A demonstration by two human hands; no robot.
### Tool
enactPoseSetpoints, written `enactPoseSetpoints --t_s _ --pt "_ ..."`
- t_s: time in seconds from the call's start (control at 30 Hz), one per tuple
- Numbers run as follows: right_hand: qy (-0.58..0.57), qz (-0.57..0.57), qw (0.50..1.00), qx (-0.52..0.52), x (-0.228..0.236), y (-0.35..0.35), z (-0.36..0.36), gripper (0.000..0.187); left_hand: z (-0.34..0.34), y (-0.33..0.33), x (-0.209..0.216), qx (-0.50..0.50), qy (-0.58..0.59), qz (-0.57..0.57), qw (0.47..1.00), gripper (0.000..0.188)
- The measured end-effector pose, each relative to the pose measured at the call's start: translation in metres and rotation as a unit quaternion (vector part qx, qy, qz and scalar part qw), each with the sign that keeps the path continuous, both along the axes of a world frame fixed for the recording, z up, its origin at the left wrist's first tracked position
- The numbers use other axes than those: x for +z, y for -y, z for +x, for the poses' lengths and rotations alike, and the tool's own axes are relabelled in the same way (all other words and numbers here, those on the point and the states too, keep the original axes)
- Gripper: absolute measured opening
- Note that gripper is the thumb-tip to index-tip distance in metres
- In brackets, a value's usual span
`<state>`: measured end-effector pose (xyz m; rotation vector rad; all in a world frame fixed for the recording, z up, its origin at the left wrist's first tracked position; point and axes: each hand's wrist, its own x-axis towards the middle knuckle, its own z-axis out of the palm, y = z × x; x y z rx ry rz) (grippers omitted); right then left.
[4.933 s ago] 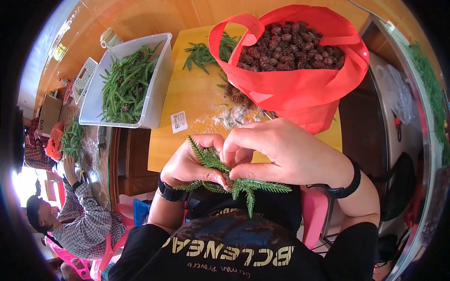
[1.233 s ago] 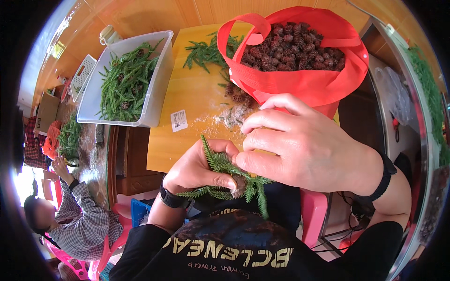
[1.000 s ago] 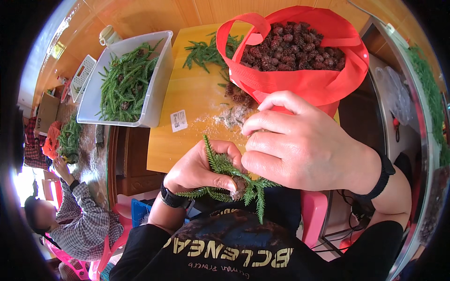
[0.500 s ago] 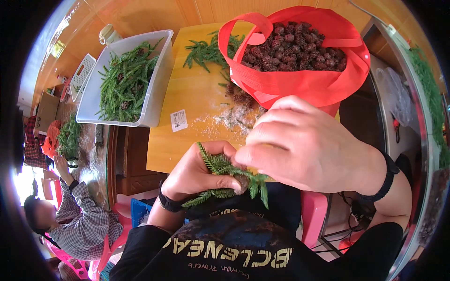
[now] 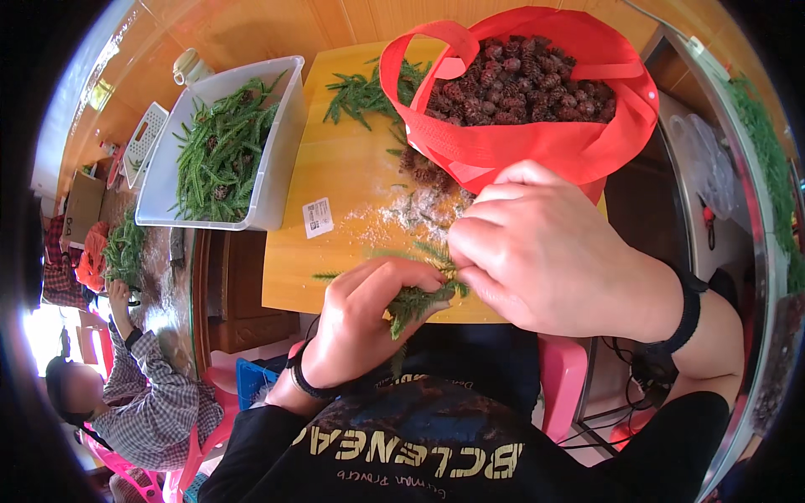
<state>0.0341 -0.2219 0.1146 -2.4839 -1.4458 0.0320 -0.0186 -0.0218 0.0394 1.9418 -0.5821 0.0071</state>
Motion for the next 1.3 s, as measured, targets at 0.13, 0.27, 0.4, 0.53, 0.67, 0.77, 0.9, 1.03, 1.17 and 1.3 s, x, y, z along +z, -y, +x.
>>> enactPoseSetpoints --t_s 0.13,0.27,0.4,0.53,0.67,0.77,0.9,1.03,1.17,1.3 --pt "-0.026 0.076 0.997 0.007 -0.004 0.001 -0.001 0.022 0.006 -0.009 0.0 -0.057 -0.139 -0.079 0.985 0.025" --pt "0.028 0.115 0.992 0.047 -0.008 0.002 0.0 0.02 0.013 -0.014 -0.004 -0.132 -0.336 -0.196 0.912 0.028" --pt "0.085 0.108 0.985 0.109 -0.009 0.002 0.001 0.012 0.015 -0.015 -0.011 -0.177 -0.364 -0.242 0.882 0.03" --pt "0.09 0.1 0.985 0.112 -0.005 0.002 0.0 0.009 0.014 -0.015 -0.011 -0.188 -0.387 -0.259 0.865 0.03" --pt "0.097 0.089 0.985 0.108 -0.003 0.002 0.001 0.008 0.014 -0.014 -0.01 -0.174 -0.38 -0.245 0.875 0.029" --pt "0.093 0.056 0.991 0.082 0.0 0.001 0.0 0.011 0.01 -0.009 0.001 -0.119 -0.258 -0.139 0.949 0.026" --pt "-0.003 -0.01 1.0 -0.003 0.004 0.0 -0.001 0.019 -0.001 0.002 -0.002 0.0 0.037 0.01 0.999 0.021" --pt "-0.099 -0.016 0.994 -0.036 0.008 0.001 0.0 0.02 0.005 -0.006 0.001 -0.065 -0.144 -0.071 0.985 0.021" --pt "-0.059 0.069 0.996 0.006 0.001 0.007 0.002 0.021 0.014 -0.011 -0.008 -0.136 -0.343 -0.218 0.904 0.03" --pt "0.049 0.098 0.99 0.088 -0.006 0.007 0.002 0.016 0.017 -0.013 -0.014 -0.166 -0.387 -0.277 0.864 0.031"
